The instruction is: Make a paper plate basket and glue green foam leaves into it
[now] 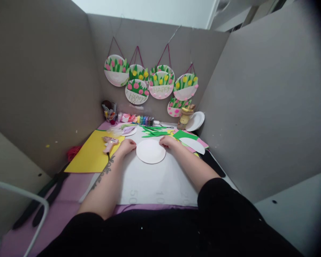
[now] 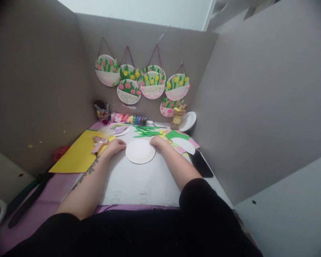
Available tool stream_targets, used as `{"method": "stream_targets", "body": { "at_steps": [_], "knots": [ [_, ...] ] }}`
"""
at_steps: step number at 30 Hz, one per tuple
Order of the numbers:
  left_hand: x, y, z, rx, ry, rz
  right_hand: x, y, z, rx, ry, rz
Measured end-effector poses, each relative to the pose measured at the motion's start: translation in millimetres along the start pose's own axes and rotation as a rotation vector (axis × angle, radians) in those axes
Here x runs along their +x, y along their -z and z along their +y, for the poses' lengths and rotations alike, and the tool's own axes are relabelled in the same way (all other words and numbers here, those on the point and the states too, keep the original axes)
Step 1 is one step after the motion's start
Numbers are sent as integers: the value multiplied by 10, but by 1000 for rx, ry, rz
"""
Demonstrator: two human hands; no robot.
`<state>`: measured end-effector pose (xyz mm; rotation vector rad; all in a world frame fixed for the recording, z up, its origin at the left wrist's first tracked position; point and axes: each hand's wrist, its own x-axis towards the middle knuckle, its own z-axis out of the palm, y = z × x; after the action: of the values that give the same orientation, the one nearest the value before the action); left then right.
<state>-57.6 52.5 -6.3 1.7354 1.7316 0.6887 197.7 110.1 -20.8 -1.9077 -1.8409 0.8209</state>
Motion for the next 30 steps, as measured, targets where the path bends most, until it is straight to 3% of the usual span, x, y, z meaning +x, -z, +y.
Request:
{"method": "stream_targets", "body": {
  "at_steps": [4,8,18,22,27,30],
  "knots": [
    [2,-20,-6,-47,17,-25,16,-27,83,179,-18,4],
    [57,-98,-64,-272,64,-27,-50,-20,139,320,-16,32],
    [-92,-100,81,-418,-88,-208,-248,54,198,556,106,101],
    [-52,-152,131,-494,-124,-51,-239,138,196,631,260,218],
    [-15,-188,225,-706,-339,177,-387,237,53,677,512,403],
    [-28,-164,249,-695,-340,273,-499,254,-38,632,586,444]
  ]
}}
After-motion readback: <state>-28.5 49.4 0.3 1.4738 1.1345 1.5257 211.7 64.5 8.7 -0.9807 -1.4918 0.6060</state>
